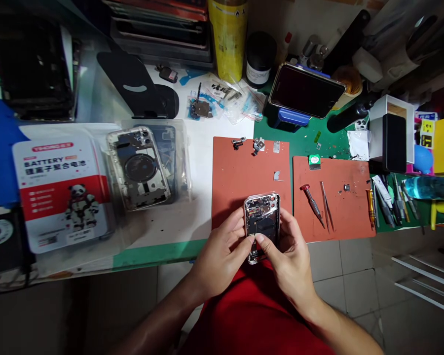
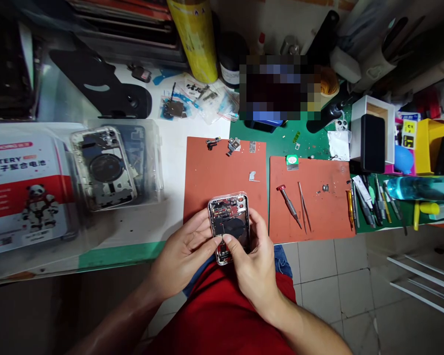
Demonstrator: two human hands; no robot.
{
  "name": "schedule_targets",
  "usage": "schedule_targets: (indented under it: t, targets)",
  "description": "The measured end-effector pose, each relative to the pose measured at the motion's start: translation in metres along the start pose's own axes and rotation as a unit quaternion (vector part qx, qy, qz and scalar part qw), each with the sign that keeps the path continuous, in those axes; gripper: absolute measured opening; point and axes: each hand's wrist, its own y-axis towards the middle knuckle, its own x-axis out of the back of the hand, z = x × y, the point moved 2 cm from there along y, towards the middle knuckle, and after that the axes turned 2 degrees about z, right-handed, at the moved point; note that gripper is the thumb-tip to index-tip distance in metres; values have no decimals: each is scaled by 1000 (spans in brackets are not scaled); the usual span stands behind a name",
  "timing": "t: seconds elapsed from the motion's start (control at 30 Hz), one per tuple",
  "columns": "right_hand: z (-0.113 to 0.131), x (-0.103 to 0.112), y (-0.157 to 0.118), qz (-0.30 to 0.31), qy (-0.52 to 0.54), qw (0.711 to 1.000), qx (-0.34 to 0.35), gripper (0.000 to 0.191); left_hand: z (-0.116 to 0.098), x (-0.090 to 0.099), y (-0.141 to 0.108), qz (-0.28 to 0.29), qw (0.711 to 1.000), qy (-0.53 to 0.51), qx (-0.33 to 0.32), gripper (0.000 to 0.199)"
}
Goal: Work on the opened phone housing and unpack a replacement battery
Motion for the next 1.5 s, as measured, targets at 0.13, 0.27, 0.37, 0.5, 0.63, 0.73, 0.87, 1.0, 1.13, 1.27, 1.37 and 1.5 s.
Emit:
schedule_targets:
  t: [0.13, 0.27, 0.37, 0.5, 0.63, 0.73, 0.87, 1.0, 1.13, 1.27, 1.37, 1.5]
  targets:
    - [4, -1, 0, 6, 34, 999, -8, 51, 1, -1, 0, -3, 1000, 4, -7, 60]
    - [5, -1, 0, 4, 48, 999, -12, 52, -1, -3, 0, 1, 1000, 5, -10, 60]
    - [4, -1, -1, 3, 45, 999, -12, 51, -3, -3, 1, 2, 1000, 7, -20, 59]
    - [1, 0, -2, -1, 38, 999, -8, 52, -3, -2, 1, 6, 999, 18, -28, 59]
    - [2, 0, -3, 0, 32, 999, -9, 52, -4, -2, 1, 9, 999, 22, -34, 61]
    - [4, 0, -3, 0, 30, 1000, -8, 51, -4, -1, 2, 11, 999, 24, -33, 62]
    - [5, 0, -1, -3, 24, 1000, -12, 52, -4, 0, 3, 7, 999, 27, -31, 60]
    - [7, -1, 0, 4, 32, 999, -16, 53, -4, 1, 4, -2, 999, 20, -29, 61]
    - [9, -2, 0, 4, 32, 999, -15, 52, -2, 0, 4, -6, 999, 13, -30, 58]
    - [10, -1, 0, 0, 28, 1000, -10, 51, 0, 2, 4, -10, 999, 21, -29, 59]
    - [8, 0, 1, 7, 32, 999, -13, 53, -2, 4, 5, -3, 999, 29, -18, 59]
    - [7, 2, 4, 17, 32, 999, -24, 55, -7, 5, 9, 13, 999, 35, -9, 62]
